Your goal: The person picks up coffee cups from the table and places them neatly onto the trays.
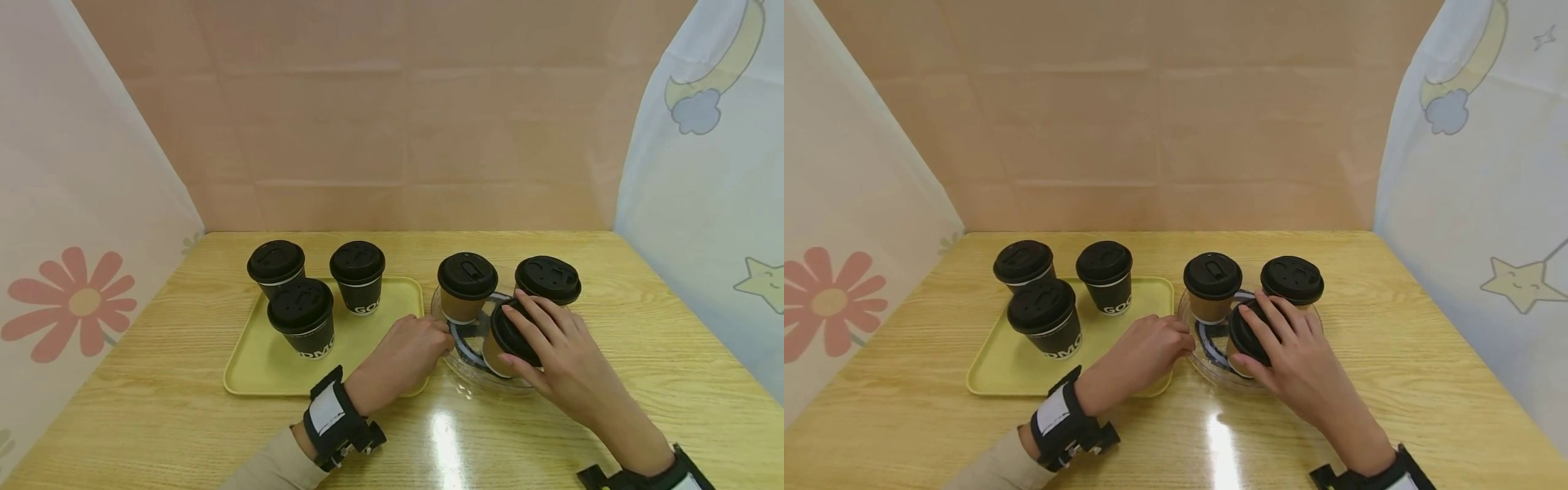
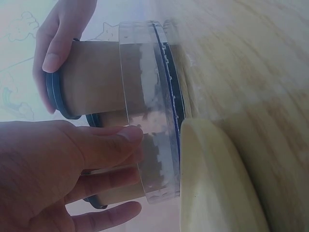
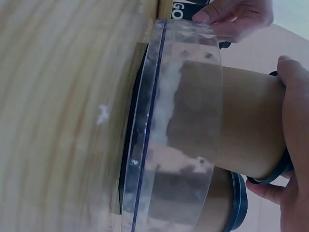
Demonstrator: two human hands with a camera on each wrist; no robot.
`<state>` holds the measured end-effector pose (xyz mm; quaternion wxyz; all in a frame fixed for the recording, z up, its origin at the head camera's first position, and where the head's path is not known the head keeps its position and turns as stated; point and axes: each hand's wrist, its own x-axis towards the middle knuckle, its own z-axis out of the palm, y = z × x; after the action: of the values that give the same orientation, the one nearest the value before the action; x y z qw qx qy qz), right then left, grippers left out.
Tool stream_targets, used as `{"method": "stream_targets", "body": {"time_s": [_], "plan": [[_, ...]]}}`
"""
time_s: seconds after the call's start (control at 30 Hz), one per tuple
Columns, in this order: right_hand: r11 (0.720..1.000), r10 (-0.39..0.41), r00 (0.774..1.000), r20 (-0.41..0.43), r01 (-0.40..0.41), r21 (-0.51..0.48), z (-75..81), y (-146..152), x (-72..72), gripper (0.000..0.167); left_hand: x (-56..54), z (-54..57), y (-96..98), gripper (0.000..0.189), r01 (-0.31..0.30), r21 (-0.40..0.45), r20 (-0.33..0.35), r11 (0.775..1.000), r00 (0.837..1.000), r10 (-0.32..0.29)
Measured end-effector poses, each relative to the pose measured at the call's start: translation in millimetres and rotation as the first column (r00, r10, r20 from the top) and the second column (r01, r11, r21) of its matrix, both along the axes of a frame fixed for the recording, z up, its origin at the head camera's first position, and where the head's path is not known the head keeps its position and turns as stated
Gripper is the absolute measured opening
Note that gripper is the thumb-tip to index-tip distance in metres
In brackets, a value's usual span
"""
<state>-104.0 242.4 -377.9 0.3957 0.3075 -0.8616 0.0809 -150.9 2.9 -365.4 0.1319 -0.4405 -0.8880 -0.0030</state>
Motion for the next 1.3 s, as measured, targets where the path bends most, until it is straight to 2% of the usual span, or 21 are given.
{"method": "stream_targets", "body": {"time_s": [0.2, 0.47, 0.87, 1.3], "plan": [[0.999, 0.016, 1.000, 0.004, -0.016, -0.035, -2.9, -2.9, -2.7, 0.067, 0.2, -0.4, -0.3, 0.012, -0.002, -0.007, -0.009, 1.000, 1.000, 0.002], [1.000, -0.012, 0.992, 0.123, 0.014, -0.013, -2.9, 1.3, 0.6, 0.066, 0.4, -0.7, 0.4, 0.013, 0.001, -0.016, -0.010, 1.000, 1.000, -0.001], [1.000, 0.003, 0.988, 0.153, -0.006, 0.016, -2.4, 4.5, 2.7, 0.065, -0.1, -2.2, -0.4, 0.015, 0.001, -0.014, -0.032, 1.000, 0.999, -0.002], [1.000, 0.006, 0.986, 0.169, -0.006, -0.001, -1.3, 4.2, 4.1, 0.065, 0.0, -0.9, -0.5, 0.016, -0.009, -0.014, -0.028, 1.000, 1.000, 0.009]]}}
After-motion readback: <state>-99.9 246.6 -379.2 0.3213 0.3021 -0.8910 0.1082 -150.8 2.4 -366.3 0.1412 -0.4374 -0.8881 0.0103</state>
